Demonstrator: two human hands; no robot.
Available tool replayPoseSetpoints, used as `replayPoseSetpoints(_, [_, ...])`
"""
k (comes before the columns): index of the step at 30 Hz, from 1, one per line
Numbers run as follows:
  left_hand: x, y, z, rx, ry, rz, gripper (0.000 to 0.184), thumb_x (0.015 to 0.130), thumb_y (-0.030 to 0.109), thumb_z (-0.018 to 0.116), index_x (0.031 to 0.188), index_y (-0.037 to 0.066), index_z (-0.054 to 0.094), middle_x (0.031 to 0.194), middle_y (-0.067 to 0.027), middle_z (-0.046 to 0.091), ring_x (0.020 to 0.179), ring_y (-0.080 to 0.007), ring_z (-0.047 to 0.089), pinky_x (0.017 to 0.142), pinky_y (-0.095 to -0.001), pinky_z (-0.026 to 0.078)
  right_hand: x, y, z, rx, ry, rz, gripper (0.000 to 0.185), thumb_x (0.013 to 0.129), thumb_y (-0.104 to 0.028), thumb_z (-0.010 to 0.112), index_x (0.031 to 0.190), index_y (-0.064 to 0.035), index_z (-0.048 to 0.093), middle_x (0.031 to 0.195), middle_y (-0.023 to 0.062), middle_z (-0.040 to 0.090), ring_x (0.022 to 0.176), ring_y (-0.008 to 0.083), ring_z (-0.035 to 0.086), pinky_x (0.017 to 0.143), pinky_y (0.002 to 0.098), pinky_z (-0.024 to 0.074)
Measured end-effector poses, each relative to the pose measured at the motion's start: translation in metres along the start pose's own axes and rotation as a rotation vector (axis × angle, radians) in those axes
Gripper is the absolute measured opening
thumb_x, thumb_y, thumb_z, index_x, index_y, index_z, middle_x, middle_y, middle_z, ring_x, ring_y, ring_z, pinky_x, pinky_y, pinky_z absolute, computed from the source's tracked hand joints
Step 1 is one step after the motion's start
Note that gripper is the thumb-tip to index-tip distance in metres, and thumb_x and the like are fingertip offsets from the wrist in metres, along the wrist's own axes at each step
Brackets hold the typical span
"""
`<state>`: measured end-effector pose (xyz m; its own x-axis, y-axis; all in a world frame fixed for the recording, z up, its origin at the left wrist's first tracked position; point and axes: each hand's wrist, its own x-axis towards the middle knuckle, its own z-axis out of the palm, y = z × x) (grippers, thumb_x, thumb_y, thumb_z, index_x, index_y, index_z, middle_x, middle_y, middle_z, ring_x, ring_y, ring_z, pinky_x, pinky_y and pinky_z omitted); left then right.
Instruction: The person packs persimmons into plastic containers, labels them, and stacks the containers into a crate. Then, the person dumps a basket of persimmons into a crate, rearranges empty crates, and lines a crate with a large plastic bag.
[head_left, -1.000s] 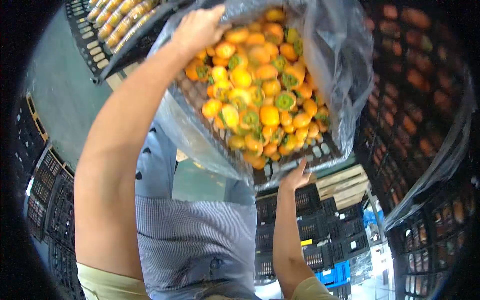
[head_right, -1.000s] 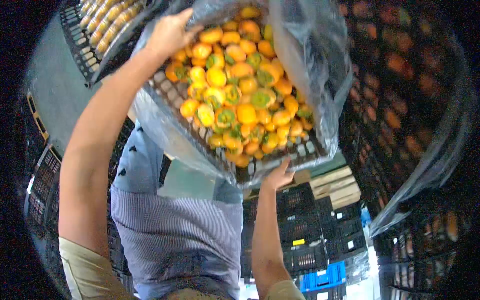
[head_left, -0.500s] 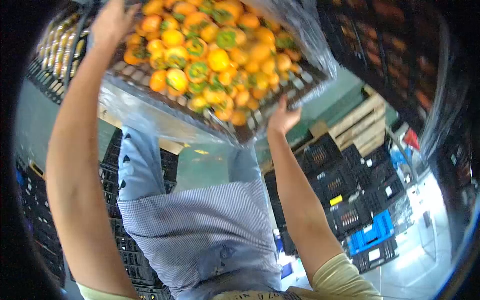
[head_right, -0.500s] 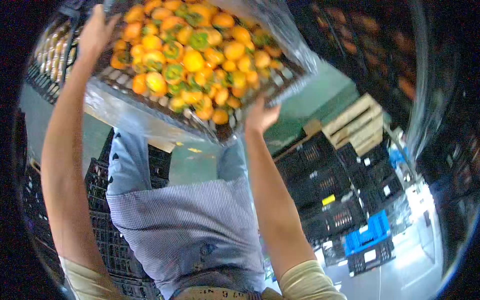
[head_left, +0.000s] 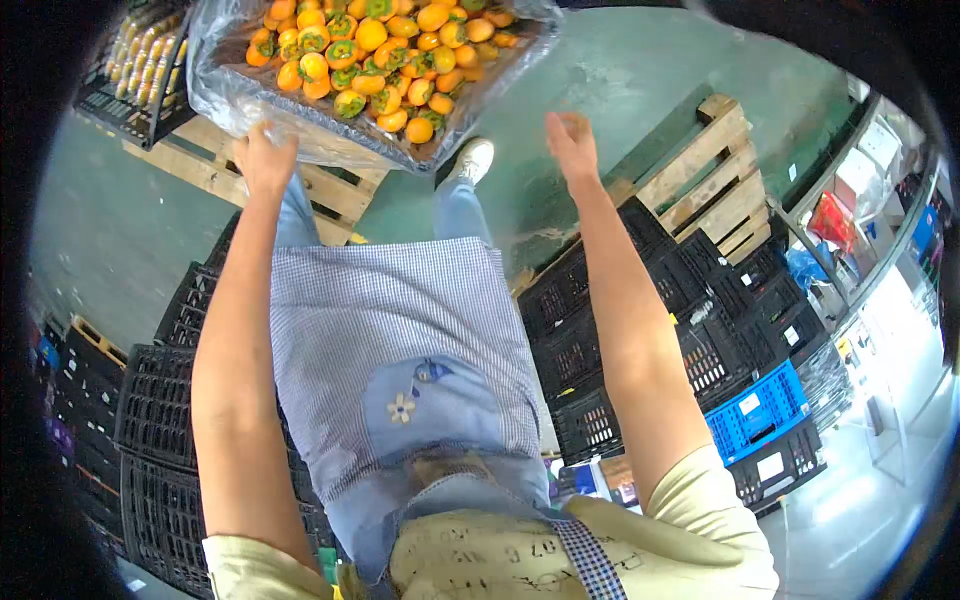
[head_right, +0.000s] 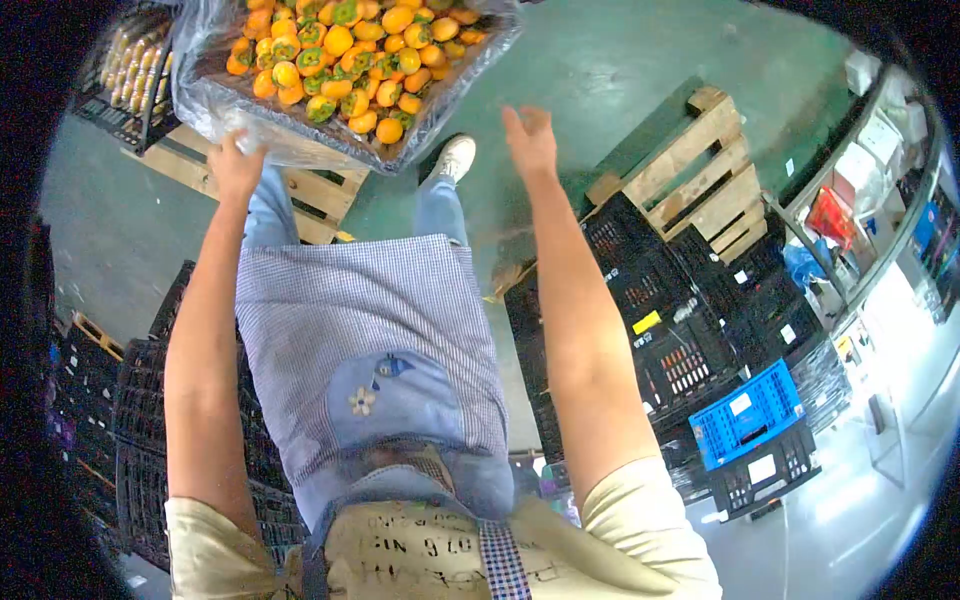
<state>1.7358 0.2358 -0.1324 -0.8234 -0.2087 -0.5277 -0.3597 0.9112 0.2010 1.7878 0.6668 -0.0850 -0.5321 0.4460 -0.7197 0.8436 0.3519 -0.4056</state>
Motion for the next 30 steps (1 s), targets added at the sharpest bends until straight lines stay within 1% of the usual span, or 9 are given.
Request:
replayPoseSetpoints(2, [-0.033, -0.029, -0.006, -0.171, -0.074, -0.009, 0.048, 0.069, 0.027, 0.072, 0.108, 0.003, 0.058, 0.098, -0.0234, 0.059, 0.101, -0.0351, 0.052, 0.091, -0.0425, 0.040, -0.044, -0.015, -0.060, 0.192, -0.017, 0.297, 0.037, 0.086, -0.030, 0.062, 0.107, -0.0004, 0.055, 0.078, 0.0051, 0.060, 0.066, 0.0134, 0.059, 0.062, 0.0263, 0.0485])
replayPoseSetpoints(6, [-0.105, 0.004, -0.085, -0.598, -0.456, -0.303, 0.031, 0.079, 0.017, 0.065, 0.106, 0.003, 0.059, 0.082, -0.0062, 0.061, 0.069, -0.0138, 0.058, 0.062, -0.0270, 0.048, -0.111, 0.037, -0.161, 0.283, 0.106, 0.227, 0.024, 0.088, -0.022, 0.059, 0.101, -0.0018, 0.058, 0.075, 0.0039, 0.060, 0.061, 0.0120, 0.059, 0.055, 0.0246, 0.0477])
replayPoseSetpoints(8, [-0.143, 0.031, -0.127, -0.670, -0.534, -0.229, 0.023, 0.084, 0.013, 0.061, 0.105, 0.004, 0.059, 0.082, -0.0026, 0.059, 0.066, -0.0078, 0.055, 0.057, -0.0225, 0.046, -0.144, 0.067, -0.193, 0.368, 0.136, 0.214, 0.021, 0.088, -0.021, 0.059, 0.098, -0.0023, 0.058, 0.073, 0.0041, 0.060, 0.058, 0.0115, 0.058, 0.051, 0.0243, 0.0470])
replayPoseSetpoints(12, [-0.219, 0.085, -0.205, -0.695, -0.451, -0.119, 0.022, 0.087, 0.014, 0.059, 0.107, 0.005, 0.058, 0.088, -0.0027, 0.061, 0.071, -0.0115, 0.059, 0.060, -0.0246, 0.049, -0.200, 0.120, -0.229, 0.553, 0.140, 0.207, 0.012, 0.088, -0.016, 0.060, 0.091, -0.0046, 0.057, 0.068, 0.0044, 0.059, 0.049, 0.0105, 0.054, 0.044, 0.0241, 0.0449])
replayPoseSetpoints(14, [-0.257, 0.095, -0.230, -0.727, -0.437, -0.141, 0.022, 0.089, 0.020, 0.058, 0.106, 0.007, 0.057, 0.088, -0.0018, 0.060, 0.075, -0.0124, 0.059, 0.064, -0.0243, 0.050, -0.223, 0.145, -0.238, 0.530, 0.113, 0.234, 0.019, 0.089, -0.024, 0.060, 0.092, -0.0055, 0.059, 0.071, 0.0020, 0.059, 0.055, 0.0088, 0.056, 0.049, 0.0221, 0.0463])
replayPoseSetpoints(20, [-0.375, 0.087, -0.264, -0.827, -0.342, -0.415, 0.016, 0.088, 0.014, 0.059, 0.102, 0.007, 0.058, 0.081, -0.0008, 0.059, 0.068, -0.0098, 0.057, 0.058, -0.0228, 0.048, -0.280, 0.219, -0.259, 0.471, -0.026, 0.280, 0.011, 0.088, -0.017, 0.059, 0.088, -0.0064, 0.059, 0.068, 0.0029, 0.059, 0.053, 0.0095, 0.056, 0.045, 0.0232, 0.0458])
replayPoseSetpoints(22, [-0.381, 0.031, -0.255, -0.900, -0.468, -0.375, 0.013, 0.087, 0.014, 0.059, 0.100, 0.009, 0.058, 0.079, -0.0009, 0.058, 0.069, -0.0108, 0.057, 0.059, -0.0226, 0.048, -0.287, 0.230, -0.282, 0.417, -0.030, 0.285, 0.012, 0.086, -0.017, 0.060, 0.090, -0.0060, 0.059, 0.069, 0.0029, 0.060, 0.053, 0.0101, 0.056, 0.047, 0.0236, 0.0466])
replayPoseSetpoints(25, [-0.417, 0.100, -0.285, -0.851, -0.252, -0.673, 0.011, 0.088, 0.015, 0.059, 0.097, 0.009, 0.058, 0.078, -0.0017, 0.058, 0.069, -0.0132, 0.058, 0.060, -0.0238, 0.050, -0.292, 0.242, -0.323, 0.338, 0.051, 0.293, 0.015, 0.087, -0.019, 0.059, 0.092, -0.0055, 0.060, 0.069, 0.0029, 0.060, 0.053, 0.0104, 0.057, 0.048, 0.0242, 0.0472])
replayPoseSetpoints(30, [-0.384, 0.097, -0.291, -0.899, -0.275, -0.547, 0.017, 0.088, 0.019, 0.061, 0.102, 0.009, 0.059, 0.087, -0.0044, 0.061, 0.070, -0.0165, 0.060, 0.063, -0.0283, 0.052, -0.333, 0.263, -0.388, 0.390, 0.207, 0.252, 0.017, 0.087, -0.021, 0.059, 0.092, -0.0050, 0.060, 0.068, 0.0031, 0.059, 0.053, 0.0098, 0.056, 0.048, 0.0235, 0.0457])
